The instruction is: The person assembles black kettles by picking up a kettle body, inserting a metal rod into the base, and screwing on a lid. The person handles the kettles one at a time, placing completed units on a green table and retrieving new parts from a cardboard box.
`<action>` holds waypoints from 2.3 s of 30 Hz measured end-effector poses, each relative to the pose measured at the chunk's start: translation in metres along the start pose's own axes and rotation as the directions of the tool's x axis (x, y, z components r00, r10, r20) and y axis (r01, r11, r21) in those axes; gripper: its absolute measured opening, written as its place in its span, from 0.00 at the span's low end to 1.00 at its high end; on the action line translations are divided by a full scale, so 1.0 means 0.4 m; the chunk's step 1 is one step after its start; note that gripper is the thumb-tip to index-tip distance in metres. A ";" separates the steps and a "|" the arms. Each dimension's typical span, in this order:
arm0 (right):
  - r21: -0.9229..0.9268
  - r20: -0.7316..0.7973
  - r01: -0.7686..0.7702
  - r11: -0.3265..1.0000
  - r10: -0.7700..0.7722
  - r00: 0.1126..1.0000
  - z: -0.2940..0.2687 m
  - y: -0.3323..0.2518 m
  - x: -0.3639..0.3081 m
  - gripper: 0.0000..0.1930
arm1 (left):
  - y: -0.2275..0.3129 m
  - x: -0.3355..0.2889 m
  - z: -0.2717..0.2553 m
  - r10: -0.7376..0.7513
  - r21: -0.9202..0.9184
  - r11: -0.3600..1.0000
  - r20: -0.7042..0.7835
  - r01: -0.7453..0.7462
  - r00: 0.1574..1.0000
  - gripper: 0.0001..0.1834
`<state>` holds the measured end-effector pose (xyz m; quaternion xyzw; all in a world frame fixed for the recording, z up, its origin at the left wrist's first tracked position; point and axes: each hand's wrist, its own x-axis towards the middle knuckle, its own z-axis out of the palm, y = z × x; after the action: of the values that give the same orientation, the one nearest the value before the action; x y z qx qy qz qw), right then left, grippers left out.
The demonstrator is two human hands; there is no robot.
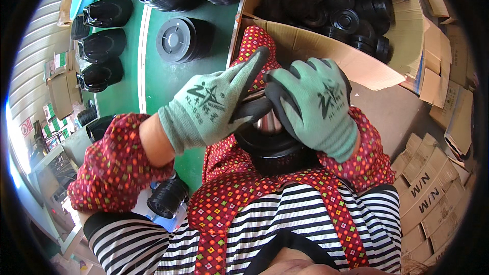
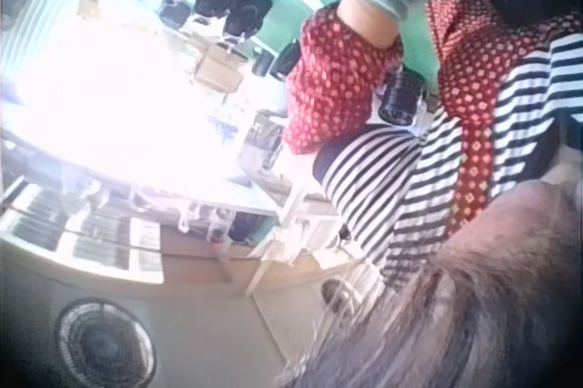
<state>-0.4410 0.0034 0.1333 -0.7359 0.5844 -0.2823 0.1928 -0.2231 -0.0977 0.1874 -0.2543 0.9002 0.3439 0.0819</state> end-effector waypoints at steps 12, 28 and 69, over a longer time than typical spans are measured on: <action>-0.331 0.156 -0.109 0.937 0.169 0.973 -0.088 -0.065 -0.032 0.27 | -0.167 0.129 0.066 0.332 -0.055 0.943 0.064 -0.329 0.941 0.21; 0.391 -0.144 0.067 0.918 -0.011 0.989 0.021 0.010 -0.181 0.33 | -0.302 -0.262 0.320 -0.365 -0.156 0.914 -0.719 0.374 0.592 0.10; 0.819 0.205 -0.329 0.471 0.295 0.933 0.339 -0.171 -0.005 0.24 | -0.171 -0.680 0.275 -0.810 -0.806 0.397 -0.533 -0.439 0.247 0.18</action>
<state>-0.3030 0.0158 0.0711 -0.4369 0.4955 -0.4753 0.5811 0.0423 0.0409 0.1531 -0.5386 0.3575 0.5123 -0.5654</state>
